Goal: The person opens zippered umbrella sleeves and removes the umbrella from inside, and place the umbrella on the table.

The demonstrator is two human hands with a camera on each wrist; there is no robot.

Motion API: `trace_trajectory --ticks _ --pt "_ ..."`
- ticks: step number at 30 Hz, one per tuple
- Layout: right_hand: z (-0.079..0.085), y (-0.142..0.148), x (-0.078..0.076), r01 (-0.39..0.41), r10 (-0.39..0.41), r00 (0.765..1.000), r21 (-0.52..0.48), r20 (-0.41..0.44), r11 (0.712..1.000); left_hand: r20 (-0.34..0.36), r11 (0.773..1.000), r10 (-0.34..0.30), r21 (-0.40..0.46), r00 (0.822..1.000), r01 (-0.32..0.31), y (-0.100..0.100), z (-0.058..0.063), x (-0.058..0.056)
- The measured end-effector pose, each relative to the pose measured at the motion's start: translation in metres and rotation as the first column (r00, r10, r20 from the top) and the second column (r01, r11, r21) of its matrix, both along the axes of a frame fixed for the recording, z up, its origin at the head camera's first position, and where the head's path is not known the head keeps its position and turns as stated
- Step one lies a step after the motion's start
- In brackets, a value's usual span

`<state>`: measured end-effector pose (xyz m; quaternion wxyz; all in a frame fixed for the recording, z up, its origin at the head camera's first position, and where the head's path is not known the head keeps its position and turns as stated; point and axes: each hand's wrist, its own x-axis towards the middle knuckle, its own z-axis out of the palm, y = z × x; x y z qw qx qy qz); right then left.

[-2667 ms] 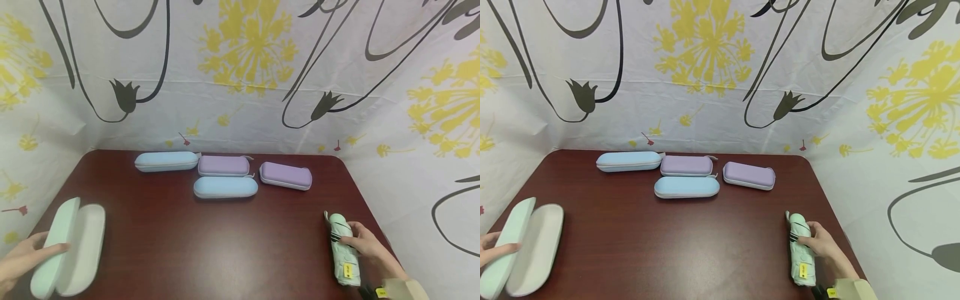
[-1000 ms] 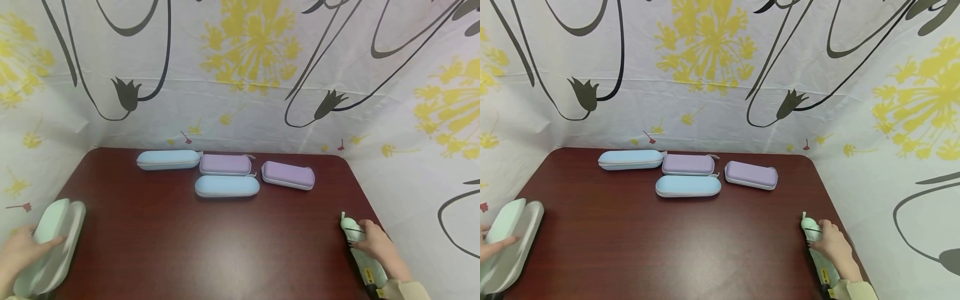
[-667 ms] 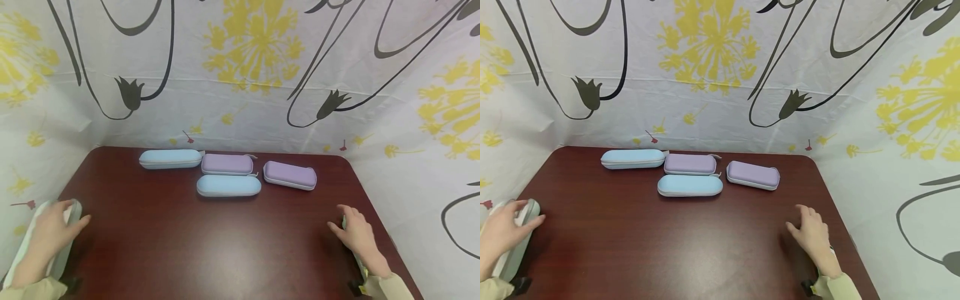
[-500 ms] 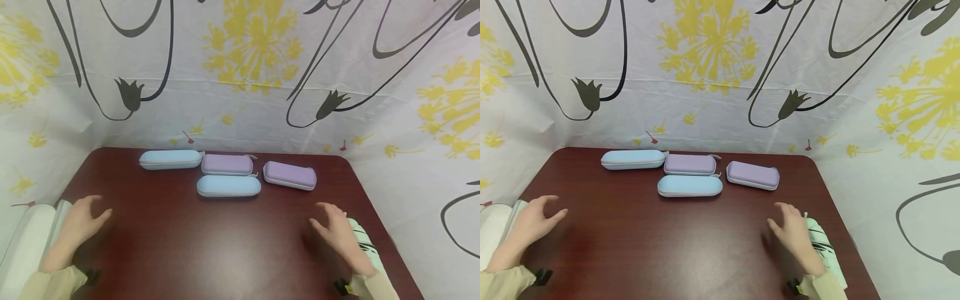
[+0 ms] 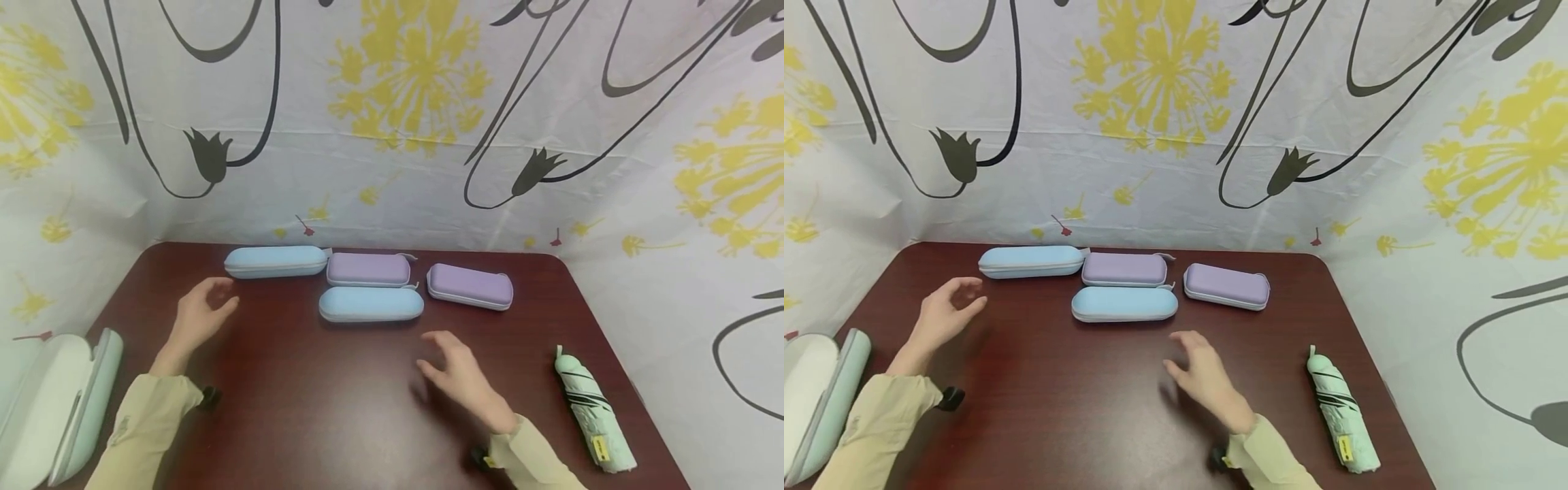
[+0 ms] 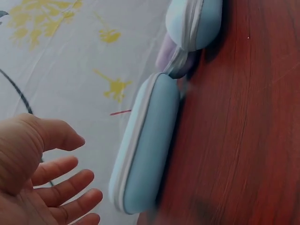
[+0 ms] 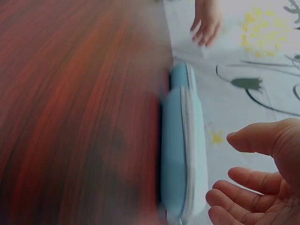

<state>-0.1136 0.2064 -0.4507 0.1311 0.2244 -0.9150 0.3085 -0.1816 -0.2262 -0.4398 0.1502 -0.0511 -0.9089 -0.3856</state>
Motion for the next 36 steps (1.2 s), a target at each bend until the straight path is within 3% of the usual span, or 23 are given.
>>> trace_trajectory --ticks 7,13,20,29,36 --pt "-0.004 -0.03 -0.004 -0.053 0.055 0.998 -0.059 0.022 0.997 -0.01 0.997 -0.049 -0.057 0.999 0.048 0.005 -0.003 -0.024" --pt "-0.004 -0.05 -0.008 -0.077 0.083 0.994 -0.081 0.077 0.994 0.042 0.998 -0.01 -0.066 0.999 0.013 0.006 -0.004 -0.051" --pt "-0.004 -0.066 -0.014 -0.11 0.121 0.988 -0.105 0.098 0.988 0.077 0.975 -0.035 -0.218 0.996 0.051 0.008 -0.008 -0.079" --pt "-0.002 -0.082 -0.021 -0.145 0.156 0.984 -0.124 0.085 0.982 0.117 0.933 -0.055 -0.347 0.992 0.093 0.005 -0.004 -0.096" --pt "-0.001 -0.095 -0.029 -0.148 0.156 0.985 -0.102 0.078 0.984 0.155 0.905 -0.072 -0.406 0.985 0.13 0.007 -0.005 -0.099"
